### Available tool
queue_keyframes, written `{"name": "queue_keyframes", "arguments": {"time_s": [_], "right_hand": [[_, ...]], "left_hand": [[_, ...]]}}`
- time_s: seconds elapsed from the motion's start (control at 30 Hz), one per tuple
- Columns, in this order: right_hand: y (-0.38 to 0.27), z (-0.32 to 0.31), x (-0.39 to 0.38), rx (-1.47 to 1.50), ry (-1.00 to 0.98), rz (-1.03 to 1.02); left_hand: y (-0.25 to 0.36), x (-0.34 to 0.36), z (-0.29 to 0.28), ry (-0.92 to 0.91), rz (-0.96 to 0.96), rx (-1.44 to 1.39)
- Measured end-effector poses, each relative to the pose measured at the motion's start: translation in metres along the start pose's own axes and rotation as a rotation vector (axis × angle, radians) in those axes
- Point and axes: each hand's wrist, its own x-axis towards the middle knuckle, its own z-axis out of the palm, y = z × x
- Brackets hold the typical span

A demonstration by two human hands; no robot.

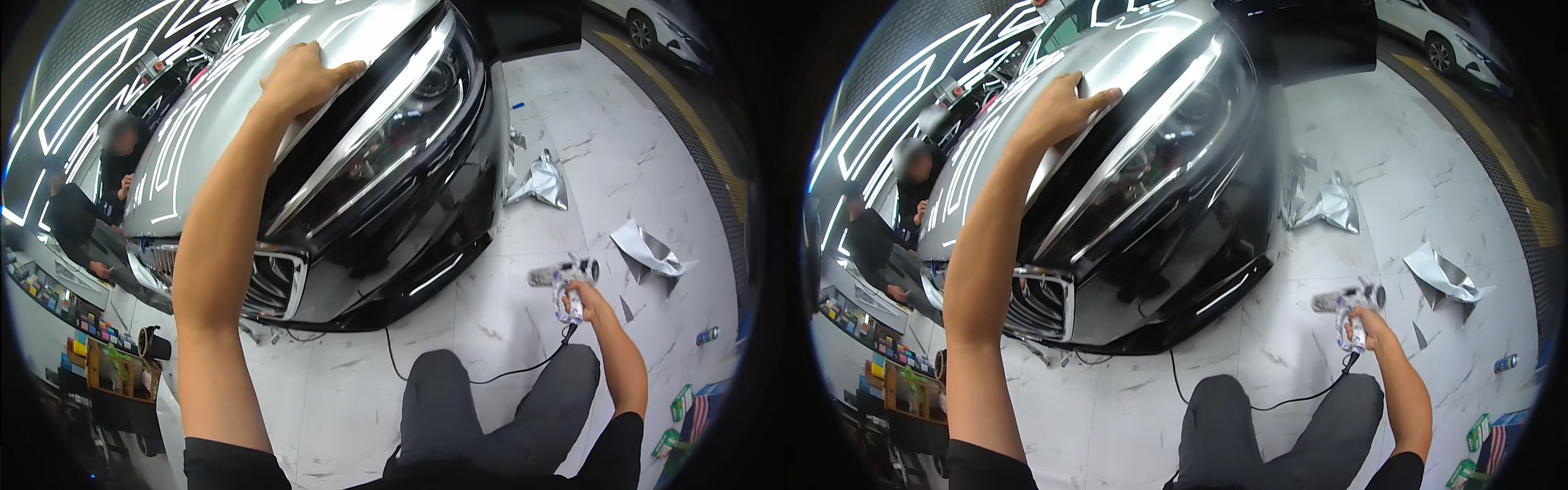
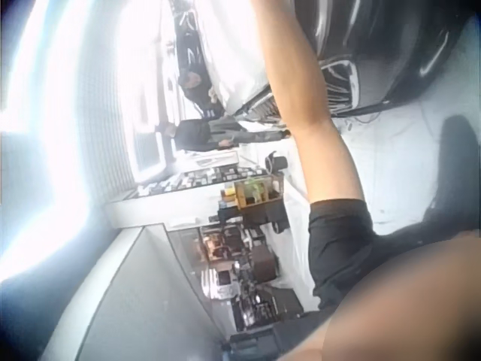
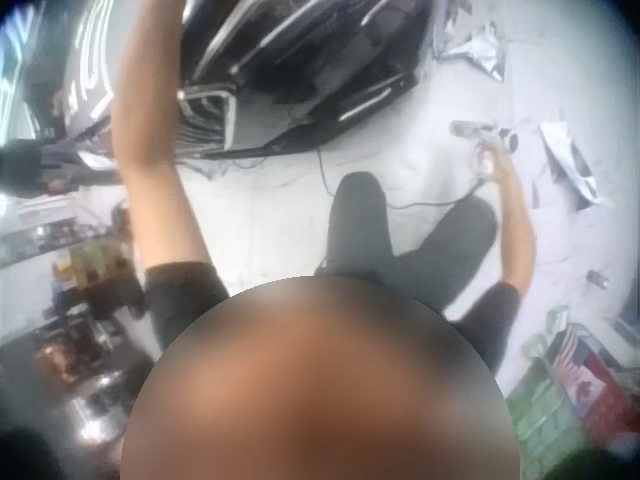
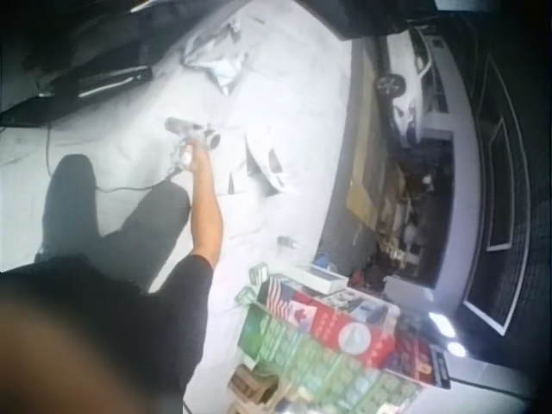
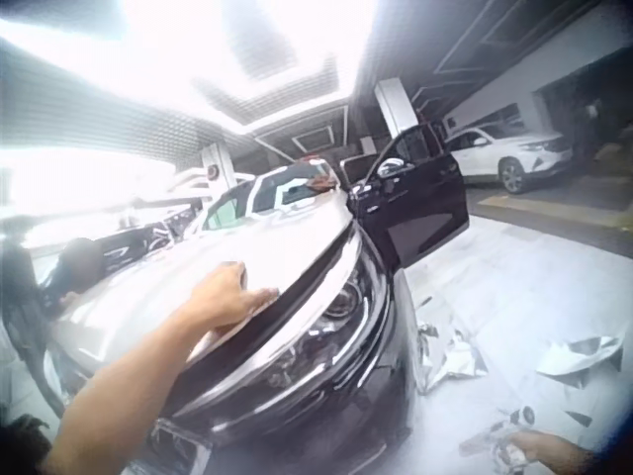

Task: The person applies a silver vinyl wrap to the front hood and bumper of a car. They smooth the material with their hands, trim excess edges with a knife, and use a heat gun to conform the wrap to the contours of the hood and grille area.

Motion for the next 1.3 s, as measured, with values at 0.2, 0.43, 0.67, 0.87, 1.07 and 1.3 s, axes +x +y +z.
{"name": "queue_keyframes", "arguments": {"time_s": [0.2, 0.43, 0.67, 0.87, 1.07, 1.3], "right_hand": [[0.052, -0.128, 0.109, 0.522, 0.125, -0.076], [0.12, -0.187, 0.156, 0.816, 0.283, -0.161], [0.132, -0.21, 0.147, 0.701, 0.109, -0.201], [0.136, -0.21, 0.132, 0.632, 0.148, -0.117], [0.105, -0.186, 0.118, 0.552, 0.095, -0.037], [-0.031, -0.071, -0.013, 0.173, -0.094, -0.369]], "left_hand": [[0.028, 0.019, -0.014, -0.127, -0.009, 0.042], [0.025, -0.001, -0.016, -0.038, 0.168, 0.159], [0.008, -0.017, -0.022, -0.072, 0.251, 0.017], [0.012, -0.016, -0.009, 0.011, 0.171, -0.109], [0.042, -0.006, -0.003, 0.057, -0.012, -0.098], [0.044, 0.004, 0.003, 0.015, -0.103, -0.127]]}}
